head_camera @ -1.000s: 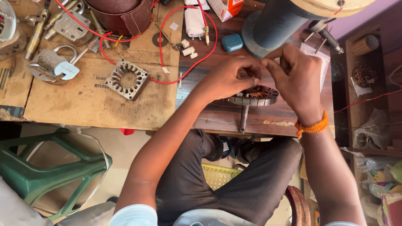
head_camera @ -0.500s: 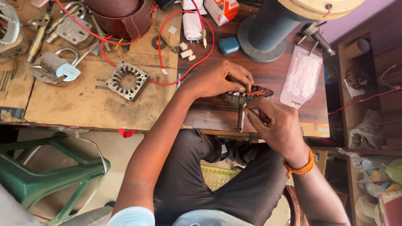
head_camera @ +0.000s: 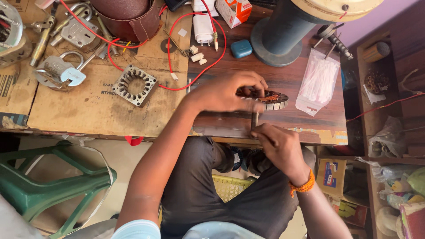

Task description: The person works at a cluttered workbench fitting copper wire coils into the slots of a circular motor armature, pressing and seating each winding by hand. They then lift the armature and align it onto a shaft passing through a square motor end plate, adjusting it into place.

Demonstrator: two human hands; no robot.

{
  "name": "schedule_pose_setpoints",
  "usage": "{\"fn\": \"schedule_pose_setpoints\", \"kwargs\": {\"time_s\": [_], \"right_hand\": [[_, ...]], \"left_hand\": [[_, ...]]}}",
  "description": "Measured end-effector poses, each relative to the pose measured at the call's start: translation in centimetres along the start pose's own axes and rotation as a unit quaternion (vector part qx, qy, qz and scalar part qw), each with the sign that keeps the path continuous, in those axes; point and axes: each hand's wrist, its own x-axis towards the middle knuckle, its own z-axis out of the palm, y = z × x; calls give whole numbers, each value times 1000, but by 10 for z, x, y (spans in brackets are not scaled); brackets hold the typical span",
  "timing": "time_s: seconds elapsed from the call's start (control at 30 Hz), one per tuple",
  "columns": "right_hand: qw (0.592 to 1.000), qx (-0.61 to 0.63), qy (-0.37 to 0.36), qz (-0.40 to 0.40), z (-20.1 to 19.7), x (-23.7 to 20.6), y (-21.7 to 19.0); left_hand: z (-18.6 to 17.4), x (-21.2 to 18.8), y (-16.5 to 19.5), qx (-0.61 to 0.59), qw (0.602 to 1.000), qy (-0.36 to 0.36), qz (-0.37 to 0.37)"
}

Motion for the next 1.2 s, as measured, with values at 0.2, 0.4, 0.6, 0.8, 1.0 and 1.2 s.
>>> {"fn": "schedule_pose_setpoints", "kwargs": {"time_s": [0.2,0.4,0.6,0.8,1.0,1.2], "right_hand": [[991,47,77,94,-20,-14,20],[986,44,132,95,-46,-7,10],[988,40,123,90,-52,24,-8],[989,81,104,71,-47,53,-4],[992,69,75,78,-53,91,18],[997,33,55,49,-46,115,24]], "left_hand": [[51,-21,21,273,945,181,-14],[60,-24,12,312,923,223,42],[60,-26,8,307,922,229,60],[56,-26,3,307,925,212,74],[54,-28,0,309,927,199,79],[52,-28,5,268,942,197,53]]}}
